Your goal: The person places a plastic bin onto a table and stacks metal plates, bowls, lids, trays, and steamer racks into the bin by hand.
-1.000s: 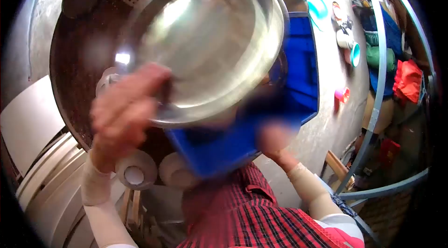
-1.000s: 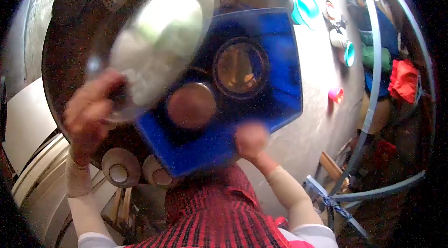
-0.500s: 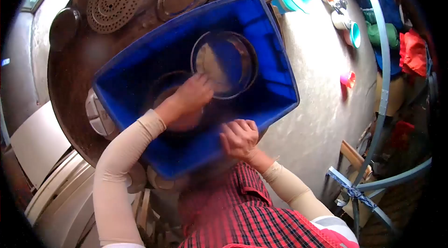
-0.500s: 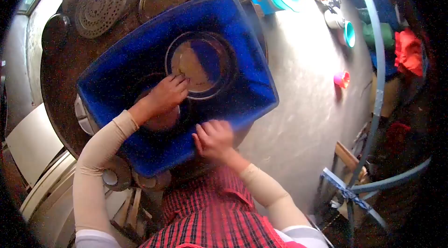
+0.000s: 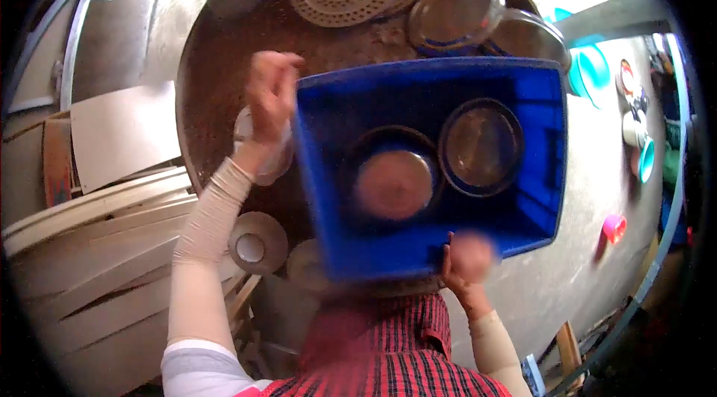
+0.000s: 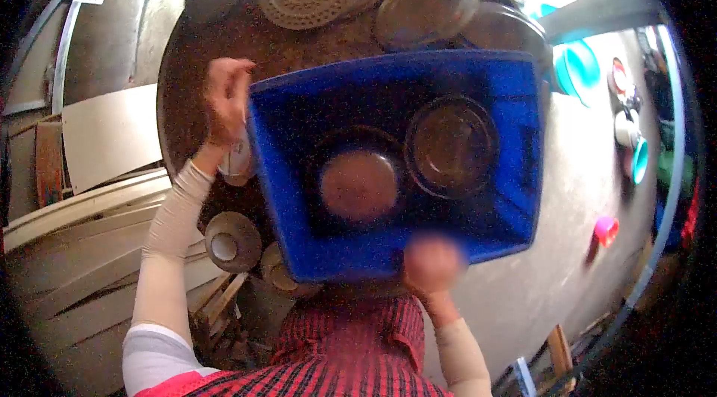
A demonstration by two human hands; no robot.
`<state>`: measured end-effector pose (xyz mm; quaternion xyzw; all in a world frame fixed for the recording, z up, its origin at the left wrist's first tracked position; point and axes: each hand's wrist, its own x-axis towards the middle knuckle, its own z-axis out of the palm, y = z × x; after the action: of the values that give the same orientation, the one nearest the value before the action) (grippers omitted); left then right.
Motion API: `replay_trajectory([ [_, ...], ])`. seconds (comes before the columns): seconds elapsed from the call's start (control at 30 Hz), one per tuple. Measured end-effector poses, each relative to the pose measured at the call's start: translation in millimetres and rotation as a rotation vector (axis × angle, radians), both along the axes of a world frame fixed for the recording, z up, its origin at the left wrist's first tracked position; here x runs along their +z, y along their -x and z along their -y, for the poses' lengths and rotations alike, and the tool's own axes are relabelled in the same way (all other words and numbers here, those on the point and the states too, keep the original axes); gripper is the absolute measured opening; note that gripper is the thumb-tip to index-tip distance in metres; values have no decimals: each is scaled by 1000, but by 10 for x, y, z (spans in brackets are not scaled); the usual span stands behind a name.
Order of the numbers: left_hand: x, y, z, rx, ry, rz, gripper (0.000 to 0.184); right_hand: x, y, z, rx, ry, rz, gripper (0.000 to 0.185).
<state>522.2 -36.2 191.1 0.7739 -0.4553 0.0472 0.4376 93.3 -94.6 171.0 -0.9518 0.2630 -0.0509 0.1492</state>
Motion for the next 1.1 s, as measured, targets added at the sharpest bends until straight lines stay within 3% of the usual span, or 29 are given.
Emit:
replay_trajectory([
  [0.13, -698, -1649, -645, 520, -57, 16, 21, 113, -73, -26, 14, 11, -125, 16],
  [0.2, -949, -2180, -726, 578, 92, -596, 33, 148, -64, -28, 34, 10, -182, 19],
  [0.23, -933, -2210, -678, 541, 195, -809, 47, 166, -80, -26, 50, 5, -207, 21],
  [0.37, -1406, -2733, -568, 500, 361, -1204, 60, 97, -1, -28, 74, 11, -227, 24],
  [0.47, -1360, -2686, -351, 549, 392, -1138, 36, 155, -19, -13, 99, 20, -280, 26],
  [0.53, -1731, -3058, -326, 576, 381, -1156, 27, 204, -47, 1, 109, -3, -338, 28],
  [0.57, -1909, -3171, -364, 501, 187, -850, 28, 227, -87, 11, 109, -18, -356, 29],
  [0.6, -1919, -3166, -320, 473, 154, -821, 29, 228, -116, 17, 110, -35, -370, 30],
  [0.63, -1840, -3094, -248, 445, 123, -792, 31, 212, -102, 15, 97, -36, -366, 30],
  [0.7, -1594, -3033, -156, 485, 366, -1296, 35, 176, -65, -12, 72, -40, -350, 29],
  [0.77, -1657, -3095, -193, 410, 205, -1096, 39, 184, -100, -4, 102, 4, -281, 25],
  [0.83, -1910, -3348, -475, 333, -77, -589, 39, 197, -124, 18, 114, 27, -216, 22],
  [0.9, -1879, -3482, -619, 148, -70, -473, 36, 139, -74, 5, 92, 30, -172, 18],
  [0.93, -1431, -3161, -624, 187, -186, -314, 35, 93, -77, -23, 68, 136, -171, 14],
  [0.97, -934, -2794, -606, 233, -296, -152, 34, 177, -88, 0, 41, 3, -166, 17],
  [1.0, -912, -2845, -759, 168, -184, -158, 31, 164, -81, -16, 29, 49, -164, 16],
  [1.07, -228, -2168, -794, 166, 310, -928, 31, 113, 17, -42, -27, -77, -132, 15],
  [1.1, 32, -1837, -873, 59, 290, -875, 34, 168, -74, -17, -47, -23, -14, 16],
])
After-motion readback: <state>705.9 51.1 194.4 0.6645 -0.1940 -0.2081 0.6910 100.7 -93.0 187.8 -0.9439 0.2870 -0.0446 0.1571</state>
